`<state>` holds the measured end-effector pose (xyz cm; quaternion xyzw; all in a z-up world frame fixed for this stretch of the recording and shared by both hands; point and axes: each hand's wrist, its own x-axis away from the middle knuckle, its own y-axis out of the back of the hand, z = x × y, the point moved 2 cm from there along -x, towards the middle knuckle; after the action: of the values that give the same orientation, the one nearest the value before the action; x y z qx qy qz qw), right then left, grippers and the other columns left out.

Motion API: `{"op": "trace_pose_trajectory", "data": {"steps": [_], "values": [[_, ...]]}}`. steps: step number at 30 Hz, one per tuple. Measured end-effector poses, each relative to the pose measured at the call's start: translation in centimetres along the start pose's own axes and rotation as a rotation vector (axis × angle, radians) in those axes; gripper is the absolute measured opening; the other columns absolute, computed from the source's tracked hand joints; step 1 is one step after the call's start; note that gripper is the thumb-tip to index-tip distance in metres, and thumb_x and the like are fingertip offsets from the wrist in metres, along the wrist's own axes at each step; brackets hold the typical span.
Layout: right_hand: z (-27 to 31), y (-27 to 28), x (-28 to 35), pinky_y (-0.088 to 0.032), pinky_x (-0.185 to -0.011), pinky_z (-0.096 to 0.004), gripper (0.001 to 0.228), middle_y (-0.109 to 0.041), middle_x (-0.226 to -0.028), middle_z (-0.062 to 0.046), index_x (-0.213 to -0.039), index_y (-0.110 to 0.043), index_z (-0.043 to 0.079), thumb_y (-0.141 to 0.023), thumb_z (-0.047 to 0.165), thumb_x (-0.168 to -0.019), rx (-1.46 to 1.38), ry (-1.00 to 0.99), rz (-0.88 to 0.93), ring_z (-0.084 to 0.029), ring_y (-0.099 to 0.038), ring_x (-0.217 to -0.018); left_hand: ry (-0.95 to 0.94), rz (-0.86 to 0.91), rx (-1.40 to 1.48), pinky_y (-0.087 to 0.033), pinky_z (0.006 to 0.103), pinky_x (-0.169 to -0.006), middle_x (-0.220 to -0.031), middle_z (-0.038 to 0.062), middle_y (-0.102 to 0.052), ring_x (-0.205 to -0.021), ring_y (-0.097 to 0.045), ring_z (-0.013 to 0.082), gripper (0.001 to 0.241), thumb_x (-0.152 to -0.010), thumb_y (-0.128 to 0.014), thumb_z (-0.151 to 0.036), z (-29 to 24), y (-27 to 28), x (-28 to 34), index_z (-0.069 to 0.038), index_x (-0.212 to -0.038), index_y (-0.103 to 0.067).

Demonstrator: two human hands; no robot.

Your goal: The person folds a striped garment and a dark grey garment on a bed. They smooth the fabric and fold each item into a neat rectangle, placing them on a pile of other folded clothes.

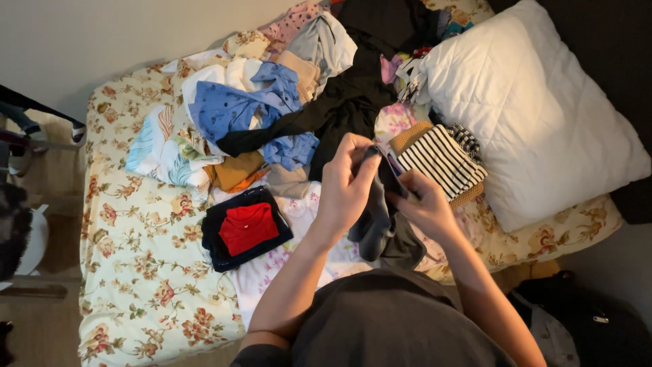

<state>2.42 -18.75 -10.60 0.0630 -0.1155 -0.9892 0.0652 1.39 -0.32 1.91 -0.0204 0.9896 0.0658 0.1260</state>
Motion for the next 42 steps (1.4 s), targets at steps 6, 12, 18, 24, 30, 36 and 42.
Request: {"op": "trace_pose_trajectory", "data": {"steps": [6,12,18,24,30,36,42], "values": [[-8.5,-0.9,0.3,-0.051,-0.082,-0.046,0.032,-0.07,-0.084,-0.012,-0.102,-0.07,0.009,-0.081,0.005,-0.072,0.351,-0.141,0.02,-0.036,-0.068,-0.086,-0.05,-0.333,0.259,-0.051,0.0219,-0.076,-0.085,-0.002,-0.065,-0.083,-0.059,0.0058,0.011,-0.096,-0.064,-0.013,-1.5,2.3,-0.7,-0.019,-0.104,-0.068],[-13.3,4.6,0.1,-0.056,-0.082,-0.047,0.034,-0.077,-0.085,-0.012,-0.109,-0.078,0.021,-0.08,0.014,-0.075,0.755,-0.242,-0.124,-0.038,-0.073,-0.092,0.005,-0.667,0.223,-0.055,0.0217,-0.068,-0.089,-0.002,-0.061,-0.081,-0.061,0.009,0.005,-0.097,-0.065,-0.021,-0.7,10.9,-1.1,-0.024,-0.099,-0.063],[-9.6,8.7,0.6,-0.054,-0.078,-0.043,0.033,-0.074,-0.08,-0.011,-0.107,-0.08,0.026,-0.079,0.009,-0.079,0.63,-0.235,-0.305,-0.036,-0.071,-0.084,0.111,-0.798,0.282,-0.055,0.021,-0.04,-0.084,0.002,-0.065,-0.064,-0.07,0.0156,0.007,-0.103,-0.056,-0.018,2.8,16.1,-1.9,-0.023,-0.102,-0.06],[3.4,10.0,0.5,-0.05,-0.052,-0.018,0.03,-0.073,-0.098,-0.015,-0.117,-0.071,0.003,-0.054,-0.01,-0.095,-0.186,-0.265,-0.371,-0.012,-0.059,-0.058,0.099,-0.78,0.449,-0.05,0.0204,-0.049,-0.091,0.002,-0.064,-0.067,-0.059,0.009,0.016,-0.105,-0.051,-0.014,3.8,17.3,-1.3,-0.013,-0.11,-0.066],[7.3,11.0,0.0,-0.057,-0.067,-0.016,0.026,-0.068,-0.1,-0.009,-0.115,-0.072,0.003,-0.053,-0.001,-0.097,-0.594,0.009,-0.472,-0.009,-0.065,-0.074,-0.019,-0.772,0.538,-0.048,0.0236,-0.064,-0.095,0.001,-0.06,-0.078,-0.055,0.0105,0.013,-0.104,-0.051,-0.014,3.6,17.4,-1.0,-0.013,-0.105,-0.064],[8.7,8.3,-0.5,-0.058,-0.075,-0.015,0.029,-0.072,-0.107,-0.009,-0.118,-0.071,0.001,-0.054,-0.004,-0.096,-0.483,0.043,-0.392,-0.008,-0.066,-0.079,-0.284,-0.715,-0.59,-0.046,0.0341,-0.087,-0.113,0.008,-0.047,-0.104,-0.048,0.0228,0.008,-0.103,-0.059,-0.009,5.2,14.0,-2.1,-0.011,-0.111,-0.059],[11.2,2.4,-1.2,-0.055,-0.072,-0.023,0.029,-0.071,-0.086,-0.011,-0.112,-0.075,0.001,-0.071,-0.005,-0.084,-0.208,0.102,-0.269,-0.012,-0.068,-0.079,-0.481,0.198,-0.163,-0.039,0.0497,-0.113,-0.127,0.016,-0.063,-0.124,-0.057,0.0372,0.078,-0.075,-0.089,-0.039,2.3,-0.1,0.5,-0.006,-0.138,-0.057]]}}
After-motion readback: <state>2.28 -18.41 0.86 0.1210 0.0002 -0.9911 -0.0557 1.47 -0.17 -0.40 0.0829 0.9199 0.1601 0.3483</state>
